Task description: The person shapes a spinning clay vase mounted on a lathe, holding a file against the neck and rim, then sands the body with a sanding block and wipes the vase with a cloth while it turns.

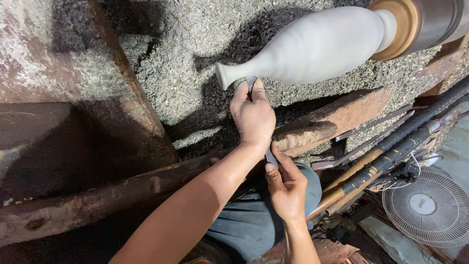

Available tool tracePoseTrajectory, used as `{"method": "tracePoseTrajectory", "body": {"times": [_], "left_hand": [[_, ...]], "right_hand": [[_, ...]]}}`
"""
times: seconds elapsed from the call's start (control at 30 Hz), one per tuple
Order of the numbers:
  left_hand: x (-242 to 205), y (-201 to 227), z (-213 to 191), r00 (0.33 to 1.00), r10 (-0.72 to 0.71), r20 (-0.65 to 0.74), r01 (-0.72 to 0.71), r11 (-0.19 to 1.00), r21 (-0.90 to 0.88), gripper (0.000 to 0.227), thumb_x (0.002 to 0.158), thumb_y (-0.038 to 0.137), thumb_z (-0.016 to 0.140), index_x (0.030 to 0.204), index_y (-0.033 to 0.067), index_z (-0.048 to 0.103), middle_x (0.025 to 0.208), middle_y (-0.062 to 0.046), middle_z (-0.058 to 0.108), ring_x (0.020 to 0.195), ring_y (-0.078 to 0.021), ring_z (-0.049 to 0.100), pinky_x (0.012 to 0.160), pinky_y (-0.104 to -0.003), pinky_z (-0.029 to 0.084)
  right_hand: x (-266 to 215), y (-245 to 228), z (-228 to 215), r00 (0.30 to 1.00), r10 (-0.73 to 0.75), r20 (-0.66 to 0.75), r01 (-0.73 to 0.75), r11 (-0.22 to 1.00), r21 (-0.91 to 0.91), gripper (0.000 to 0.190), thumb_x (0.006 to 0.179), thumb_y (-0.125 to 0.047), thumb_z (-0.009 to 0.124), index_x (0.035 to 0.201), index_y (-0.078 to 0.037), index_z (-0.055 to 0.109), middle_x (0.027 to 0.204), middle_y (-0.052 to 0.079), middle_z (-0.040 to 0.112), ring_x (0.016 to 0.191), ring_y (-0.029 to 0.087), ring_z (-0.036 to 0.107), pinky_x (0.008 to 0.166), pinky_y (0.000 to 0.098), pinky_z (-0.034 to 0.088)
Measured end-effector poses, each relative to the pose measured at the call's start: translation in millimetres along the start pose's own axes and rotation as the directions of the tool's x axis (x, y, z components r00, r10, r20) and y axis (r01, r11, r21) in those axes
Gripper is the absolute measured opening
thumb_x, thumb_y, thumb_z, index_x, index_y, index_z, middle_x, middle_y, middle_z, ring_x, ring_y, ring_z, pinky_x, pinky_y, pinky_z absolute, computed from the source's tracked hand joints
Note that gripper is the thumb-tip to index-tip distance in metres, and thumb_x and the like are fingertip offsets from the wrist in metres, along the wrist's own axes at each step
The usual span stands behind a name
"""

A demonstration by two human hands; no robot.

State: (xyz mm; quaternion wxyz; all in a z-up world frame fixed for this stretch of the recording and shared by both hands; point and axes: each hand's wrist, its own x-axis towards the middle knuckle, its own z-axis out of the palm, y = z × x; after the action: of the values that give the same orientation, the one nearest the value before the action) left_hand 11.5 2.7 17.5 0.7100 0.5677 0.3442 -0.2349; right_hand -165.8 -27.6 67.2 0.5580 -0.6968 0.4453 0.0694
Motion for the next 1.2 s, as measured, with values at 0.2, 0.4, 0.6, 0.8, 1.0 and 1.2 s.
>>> {"method": "tracePoseTrajectory", "body": {"times": [0.2, 0.4, 0.6, 0.8, 1.0, 1.2], "left_hand": [[3, -5, 2, 1.000, 0.012, 0.016, -0.013, 0.999, 0.046, 0.022, 0.104, 0.017, 0.056, 0.101, -0.0027, 0.065, 0.070, -0.003, 0.056, 0.061, -0.0103, 0.050, 0.058, -0.032, 0.042], [4, -9, 3, 0.998, 0.063, -0.004, -0.062, 0.987, 0.147, 0.025, 0.103, 0.020, 0.059, 0.106, -0.0042, 0.066, 0.080, -0.009, 0.067, 0.071, -0.0159, 0.060, 0.067, -0.035, 0.050], [5, -10, 5, 0.993, 0.115, 0.000, -0.113, 0.977, 0.183, 0.023, 0.101, 0.018, 0.060, 0.105, -0.0033, 0.067, 0.079, -0.011, 0.067, 0.070, -0.0180, 0.061, 0.069, -0.036, 0.050], [8, -14, 6, 0.992, 0.117, 0.048, -0.123, 0.982, 0.145, 0.022, 0.101, 0.017, 0.059, 0.102, -0.0021, 0.068, 0.076, -0.009, 0.066, 0.067, -0.0175, 0.059, 0.066, -0.036, 0.048], [10, -16, 7, 0.996, 0.066, 0.056, -0.076, 0.976, 0.203, 0.022, 0.100, 0.018, 0.059, 0.105, -0.0014, 0.069, 0.079, -0.010, 0.069, 0.069, -0.0197, 0.062, 0.068, -0.038, 0.049], [1, 5, 5, 0.991, -0.047, 0.124, 0.014, 0.968, 0.249, 0.026, 0.099, 0.019, 0.059, 0.113, 0.0004, 0.070, 0.091, -0.013, 0.074, 0.079, -0.0236, 0.067, 0.074, -0.041, 0.052]], "right_hand": [[-1, 1, 0, 1.000, 0.027, -0.008, -0.027, 1.000, 0.014, 0.047, 0.097, 0.000, 0.065, 0.144, -0.002, 0.060, 0.078, -0.002, 0.057, 0.060, 0.004, 0.043, 0.051, 0.0198, 0.037], [-3, 0, 4, 0.996, 0.087, -0.022, -0.084, 0.990, 0.111, 0.048, 0.097, 0.001, 0.063, 0.145, -0.002, 0.059, 0.076, -0.002, 0.055, 0.059, 0.005, 0.041, 0.049, 0.0210, 0.034], [-4, -5, 9, 0.994, 0.104, -0.027, -0.099, 0.985, 0.141, 0.048, 0.099, 0.002, 0.061, 0.147, -0.002, 0.057, 0.074, -0.002, 0.055, 0.059, 0.005, 0.040, 0.050, 0.0214, 0.034], [-6, -5, 13, 0.993, 0.110, -0.034, -0.100, 0.972, 0.213, 0.048, 0.098, 0.002, 0.061, 0.146, -0.002, 0.058, 0.079, -0.003, 0.056, 0.062, 0.005, 0.040, 0.052, 0.0216, 0.035], [-7, -14, 20, 0.986, 0.148, -0.079, -0.133, 0.976, 0.175, 0.047, 0.099, 0.000, 0.061, 0.145, -0.003, 0.058, 0.077, -0.003, 0.057, 0.061, 0.005, 0.041, 0.052, 0.0216, 0.035], [-15, -24, 16, 0.979, 0.164, -0.119, -0.155, 0.984, 0.083, 0.047, 0.098, -0.004, 0.063, 0.145, -0.007, 0.060, 0.069, -0.003, 0.054, 0.053, 0.005, 0.040, 0.046, 0.0221, 0.033]]}}
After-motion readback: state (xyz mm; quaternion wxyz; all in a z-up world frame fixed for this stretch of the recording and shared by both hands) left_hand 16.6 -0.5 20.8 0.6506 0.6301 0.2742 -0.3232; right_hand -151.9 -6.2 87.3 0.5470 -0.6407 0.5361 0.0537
